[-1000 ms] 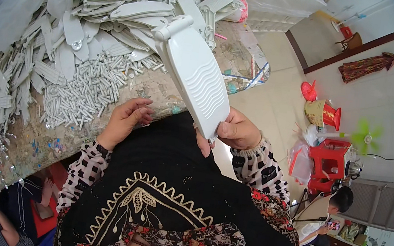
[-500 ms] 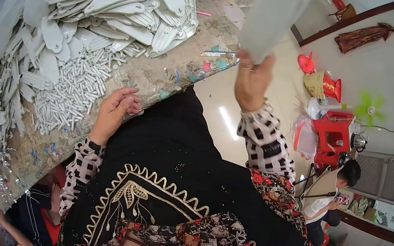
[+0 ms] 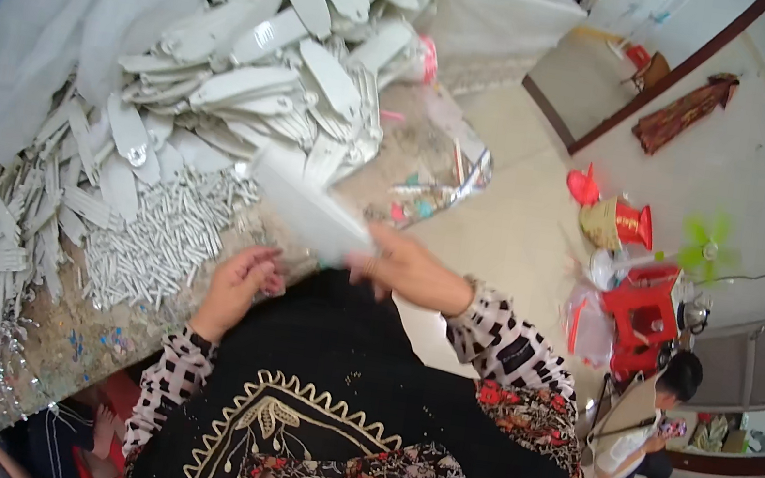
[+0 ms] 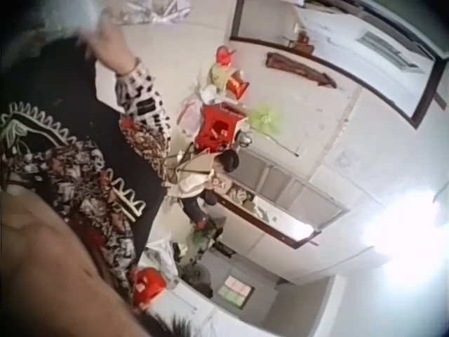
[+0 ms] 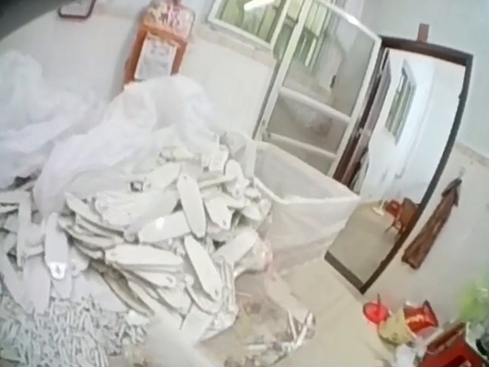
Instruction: Assembling or sorting white plastic components by snapping pieces together on a table.
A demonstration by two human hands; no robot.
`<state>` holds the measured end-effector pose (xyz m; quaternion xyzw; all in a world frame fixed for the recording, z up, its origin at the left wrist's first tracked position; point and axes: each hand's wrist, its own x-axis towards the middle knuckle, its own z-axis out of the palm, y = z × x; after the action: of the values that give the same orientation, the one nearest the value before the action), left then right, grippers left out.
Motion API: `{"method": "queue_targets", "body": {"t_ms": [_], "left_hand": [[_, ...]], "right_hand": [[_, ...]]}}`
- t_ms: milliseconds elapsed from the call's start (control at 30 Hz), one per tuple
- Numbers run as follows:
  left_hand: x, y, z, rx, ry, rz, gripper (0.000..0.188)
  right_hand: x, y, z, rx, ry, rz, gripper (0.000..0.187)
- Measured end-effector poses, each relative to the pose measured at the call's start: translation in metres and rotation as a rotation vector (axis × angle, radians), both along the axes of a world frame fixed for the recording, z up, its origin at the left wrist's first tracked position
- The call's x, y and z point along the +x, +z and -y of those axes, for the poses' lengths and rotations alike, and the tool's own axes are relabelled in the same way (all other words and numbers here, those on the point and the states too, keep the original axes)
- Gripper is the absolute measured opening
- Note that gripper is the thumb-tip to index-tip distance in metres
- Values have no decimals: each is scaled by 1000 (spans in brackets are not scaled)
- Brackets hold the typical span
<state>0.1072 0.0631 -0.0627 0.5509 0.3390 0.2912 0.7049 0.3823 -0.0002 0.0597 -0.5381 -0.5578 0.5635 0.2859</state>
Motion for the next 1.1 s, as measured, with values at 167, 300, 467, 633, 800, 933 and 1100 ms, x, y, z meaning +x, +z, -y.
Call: {"method": "queue_targets", "body": {"t_ms": [167, 300, 467, 633, 800, 933, 1100], "left_hand": [[-6, 0, 7, -6, -15, 19, 33], [-4, 5, 6, -17, -19, 58, 32], [-5, 3, 7, -20, -5, 81, 32], [-11, 2, 12, 37, 21, -36, 35], [-17, 32, 11, 302, 2, 39, 35], [-23, -6, 16, 739, 168, 240, 27], [-28, 10, 32, 192, 241, 4, 20]], "right_hand": [[3, 31, -31, -206, 289, -3, 32], [76, 95, -117, 184, -32, -272, 44], [42, 160, -149, 340, -80, -481, 58], [-73, 58, -104, 97, 698, -119, 43], [-123, 5, -64, 262, 983, -217, 33], [-141, -13, -82, 418, 1046, -133, 32], [-145, -17, -123, 136, 613, 109, 33]]}}
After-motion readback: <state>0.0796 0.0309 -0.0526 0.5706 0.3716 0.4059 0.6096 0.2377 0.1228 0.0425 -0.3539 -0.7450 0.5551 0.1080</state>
